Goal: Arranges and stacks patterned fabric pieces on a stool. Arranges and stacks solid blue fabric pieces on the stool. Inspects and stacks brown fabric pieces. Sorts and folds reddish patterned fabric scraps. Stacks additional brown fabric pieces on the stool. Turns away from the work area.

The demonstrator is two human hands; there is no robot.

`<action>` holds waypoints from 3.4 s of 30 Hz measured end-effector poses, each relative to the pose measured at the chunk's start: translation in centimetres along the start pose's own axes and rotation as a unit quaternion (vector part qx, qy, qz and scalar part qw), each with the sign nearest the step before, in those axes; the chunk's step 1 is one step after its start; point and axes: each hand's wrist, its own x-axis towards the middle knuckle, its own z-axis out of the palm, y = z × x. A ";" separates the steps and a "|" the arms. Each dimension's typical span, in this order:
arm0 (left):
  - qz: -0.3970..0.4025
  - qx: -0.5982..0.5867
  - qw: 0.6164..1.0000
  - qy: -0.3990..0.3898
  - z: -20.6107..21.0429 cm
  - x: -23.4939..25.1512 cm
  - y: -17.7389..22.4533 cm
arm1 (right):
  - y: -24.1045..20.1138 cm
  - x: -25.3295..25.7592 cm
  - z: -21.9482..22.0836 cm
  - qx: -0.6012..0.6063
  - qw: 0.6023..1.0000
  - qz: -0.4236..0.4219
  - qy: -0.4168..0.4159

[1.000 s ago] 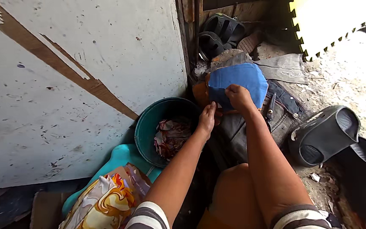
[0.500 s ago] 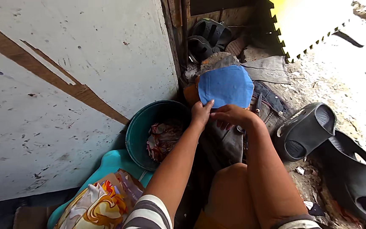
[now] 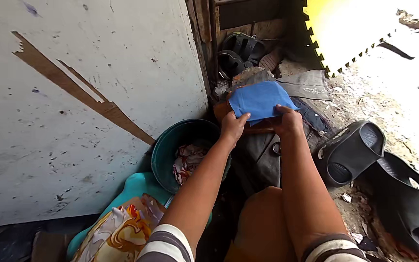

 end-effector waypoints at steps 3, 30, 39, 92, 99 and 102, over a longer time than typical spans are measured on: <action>-0.042 -0.004 0.999 -0.027 -1.5 -1.0 -1.8 | 0.5 -0.5 0.4 -0.045 0.999 -0.028 -0.008; -0.004 -0.008 0.941 0.339 -30.2 -39.1 -7.9 | 19.8 -30.9 4.9 -0.335 0.742 0.213 -0.540; -0.172 -0.039 0.928 0.330 -30.2 -41.5 -14.7 | 23.7 -31.9 3.4 -0.489 0.674 0.198 -0.517; -0.083 -0.058 0.912 0.398 -33.5 -37.8 -16.2 | 26.0 -27.6 3.5 -0.424 0.732 0.148 -0.512; -0.082 -0.029 0.915 0.394 -33.4 -37.6 -16.5 | 26.0 -27.2 3.8 -0.419 0.740 0.147 -0.505; -0.069 -0.029 0.918 0.390 -33.3 -37.6 -16.7 | 26.0 -27.2 3.8 -0.420 0.744 0.149 -0.499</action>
